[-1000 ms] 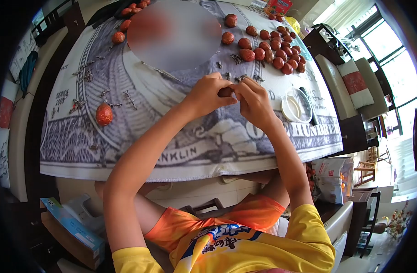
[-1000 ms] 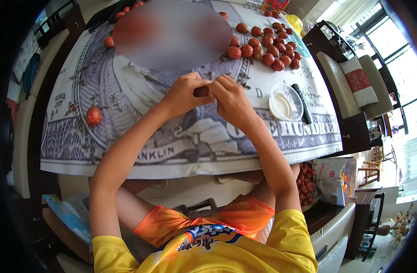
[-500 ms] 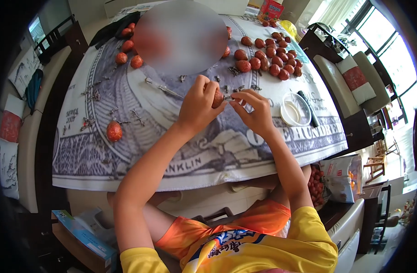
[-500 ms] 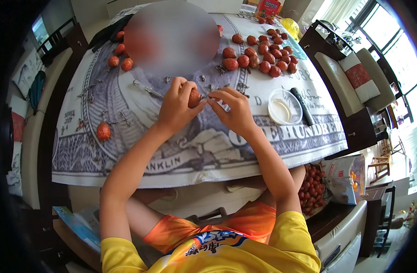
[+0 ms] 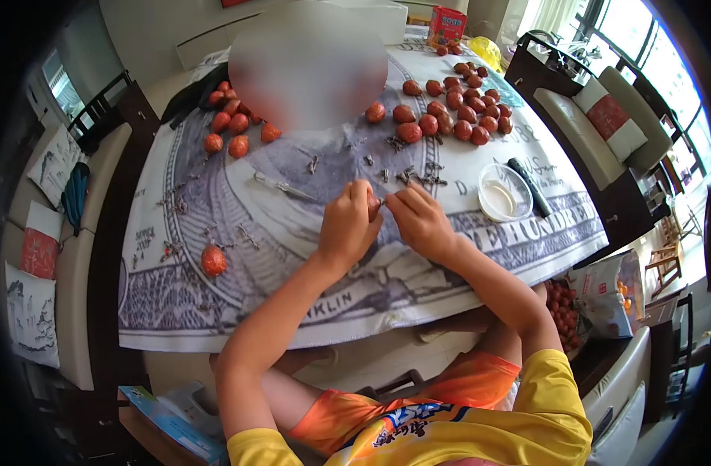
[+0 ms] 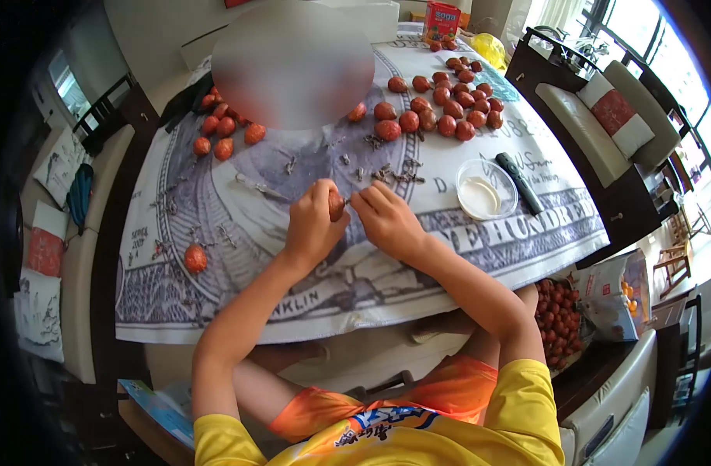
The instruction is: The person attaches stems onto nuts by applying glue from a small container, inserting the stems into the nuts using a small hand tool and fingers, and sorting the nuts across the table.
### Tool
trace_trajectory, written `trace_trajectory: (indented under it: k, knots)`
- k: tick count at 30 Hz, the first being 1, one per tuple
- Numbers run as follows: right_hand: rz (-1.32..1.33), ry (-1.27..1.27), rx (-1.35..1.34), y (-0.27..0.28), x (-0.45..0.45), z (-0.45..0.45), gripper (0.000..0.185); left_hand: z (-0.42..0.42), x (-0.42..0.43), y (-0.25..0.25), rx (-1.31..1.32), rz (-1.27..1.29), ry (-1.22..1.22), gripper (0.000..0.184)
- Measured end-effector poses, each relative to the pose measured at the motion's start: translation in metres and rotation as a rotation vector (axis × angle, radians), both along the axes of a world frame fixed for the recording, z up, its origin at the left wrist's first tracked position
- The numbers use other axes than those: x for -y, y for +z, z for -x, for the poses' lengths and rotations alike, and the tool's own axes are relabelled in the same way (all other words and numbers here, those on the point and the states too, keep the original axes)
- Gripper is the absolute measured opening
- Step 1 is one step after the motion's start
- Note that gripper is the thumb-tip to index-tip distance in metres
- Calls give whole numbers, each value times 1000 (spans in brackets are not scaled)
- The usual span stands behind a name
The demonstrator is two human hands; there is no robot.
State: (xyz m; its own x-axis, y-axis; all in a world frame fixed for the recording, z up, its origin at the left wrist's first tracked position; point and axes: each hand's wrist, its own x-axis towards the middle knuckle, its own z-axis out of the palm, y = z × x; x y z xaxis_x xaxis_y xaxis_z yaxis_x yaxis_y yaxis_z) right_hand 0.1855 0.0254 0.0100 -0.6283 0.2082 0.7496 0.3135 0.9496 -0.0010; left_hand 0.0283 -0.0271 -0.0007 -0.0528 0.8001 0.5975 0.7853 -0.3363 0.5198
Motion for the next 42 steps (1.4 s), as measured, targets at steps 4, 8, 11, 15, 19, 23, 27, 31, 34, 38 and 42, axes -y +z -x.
trace_trajectory:
  k: [4, 8, 11, 15, 19, 23, 27, 31, 34, 38, 42]
  knots:
    - [-29, 21, 11, 1, 3, -3, 23, -4, 5, -1, -34, 27, 10, 28]
    - [-26, 24, -89, 2, 1, 9, 20, 6, -4, 8, -54, -30, -17, 28]
    - [8, 25, -171, 3, 1, 9, 19, 5, -5, 12, -40, -74, -49, 28]
    - [355, 60, -309, 3, 1, 7, 13, 6, -6, 18, -237, -344, -106, 30]
    - [448, 64, -284, 1, -6, 3, 10, 9, -12, 12, -293, -371, -104, 31]
    - [479, 82, -265, 1, -6, 2, 9, 12, -14, 9, -317, -360, -109, 30]
    - [464, 99, -245, -1, -9, 1, 8, 12, -14, 7, -319, -344, -118, 27]
    - [423, 108, -236, -2, -12, 1, 7, 12, -16, 8, -326, -350, -124, 25]
    - [506, 83, -224, 4, -7, -1, 9, 12, -17, 6, -320, -340, -116, 22]
    - [563, 137, -323, 5, -8, 1, 10, 12, -17, 4, -323, -336, -97, 20]
    - [666, 199, -443, 6, -10, 2, 11, 10, -17, 4, -328, -324, -86, 17]
